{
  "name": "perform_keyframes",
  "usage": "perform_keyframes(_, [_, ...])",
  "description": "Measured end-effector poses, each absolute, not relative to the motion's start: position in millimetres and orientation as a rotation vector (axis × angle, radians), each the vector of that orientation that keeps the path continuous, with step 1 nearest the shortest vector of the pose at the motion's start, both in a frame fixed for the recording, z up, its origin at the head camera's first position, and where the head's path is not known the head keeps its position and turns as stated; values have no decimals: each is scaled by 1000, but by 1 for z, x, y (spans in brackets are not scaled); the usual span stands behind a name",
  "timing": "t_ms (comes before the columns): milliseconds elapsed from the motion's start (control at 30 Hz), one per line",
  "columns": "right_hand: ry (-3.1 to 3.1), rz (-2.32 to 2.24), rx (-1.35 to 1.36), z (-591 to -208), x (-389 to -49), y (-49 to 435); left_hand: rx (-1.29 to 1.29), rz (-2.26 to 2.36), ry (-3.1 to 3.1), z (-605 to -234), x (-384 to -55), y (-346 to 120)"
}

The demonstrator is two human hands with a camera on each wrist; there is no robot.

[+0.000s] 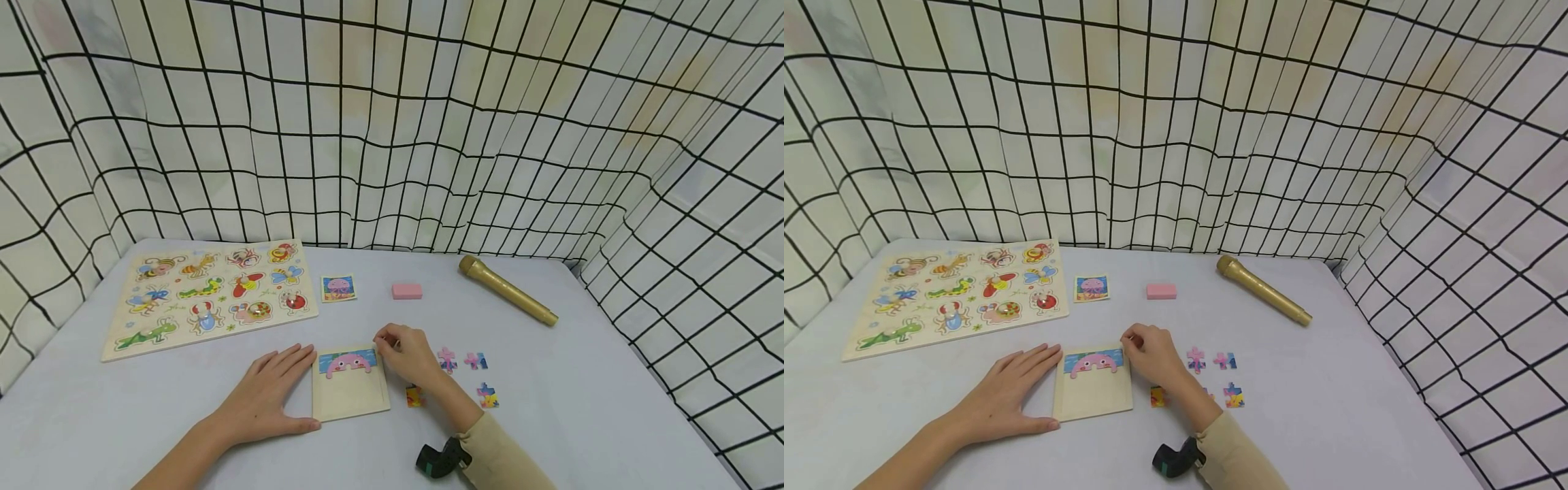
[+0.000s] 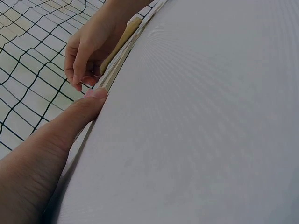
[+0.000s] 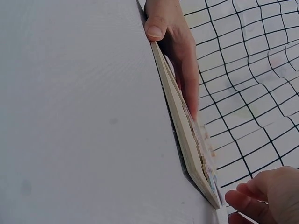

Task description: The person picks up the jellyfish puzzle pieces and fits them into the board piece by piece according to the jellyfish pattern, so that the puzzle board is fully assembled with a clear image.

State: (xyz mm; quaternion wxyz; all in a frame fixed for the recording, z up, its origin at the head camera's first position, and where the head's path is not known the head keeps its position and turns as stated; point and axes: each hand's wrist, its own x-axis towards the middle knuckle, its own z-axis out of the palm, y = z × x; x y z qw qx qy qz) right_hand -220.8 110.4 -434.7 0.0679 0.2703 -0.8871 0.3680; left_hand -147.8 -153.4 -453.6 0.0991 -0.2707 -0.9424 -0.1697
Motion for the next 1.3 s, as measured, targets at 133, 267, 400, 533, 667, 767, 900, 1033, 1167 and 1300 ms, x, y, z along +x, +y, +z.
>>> perform_keyframes(133, [-2687, 1096, 851, -435, -221, 111, -799, -504, -2802, -453, -148, -153])
perform_keyframes(267, [-2697, 1097, 897, -434, -219, 110, -800, -506, -2786, -454, -148, -153])
perform_keyframes(400, [-2694, 1109, 932, -434, -219, 110, -799, -509, -2790, -454, -149, -153])
perform_keyframes(533, [-2695, 1117, 959, -434, -220, 110, -794, -511, -2820, -453, -149, -153])
perform_keyframes(667, [-2723, 1103, 981, -433, -219, 109, -796, -507, -2813, -453, -149, -153])
perform_keyframes(767, [-2744, 1097, 1005, -432, -218, 108, -804, -498, -2795, -454, -149, -154])
perform_keyframes(900, [-2761, 1106, 1017, -431, -218, 108, -806, -492, -2797, -454, -150, -154])
perform_keyframes(1033, [-2766, 1103, 1021, -431, -218, 107, -801, -492, -2818, -453, -150, -154])
perform_keyframes(1167, [-2771, 1081, 1031, -430, -217, 107, -798, -498, -2826, -452, -149, -153])
perform_keyframes(1300, [-2780, 1032, 1029, -426, -216, 108, -792, -512, -2834, -453, -149, -153])
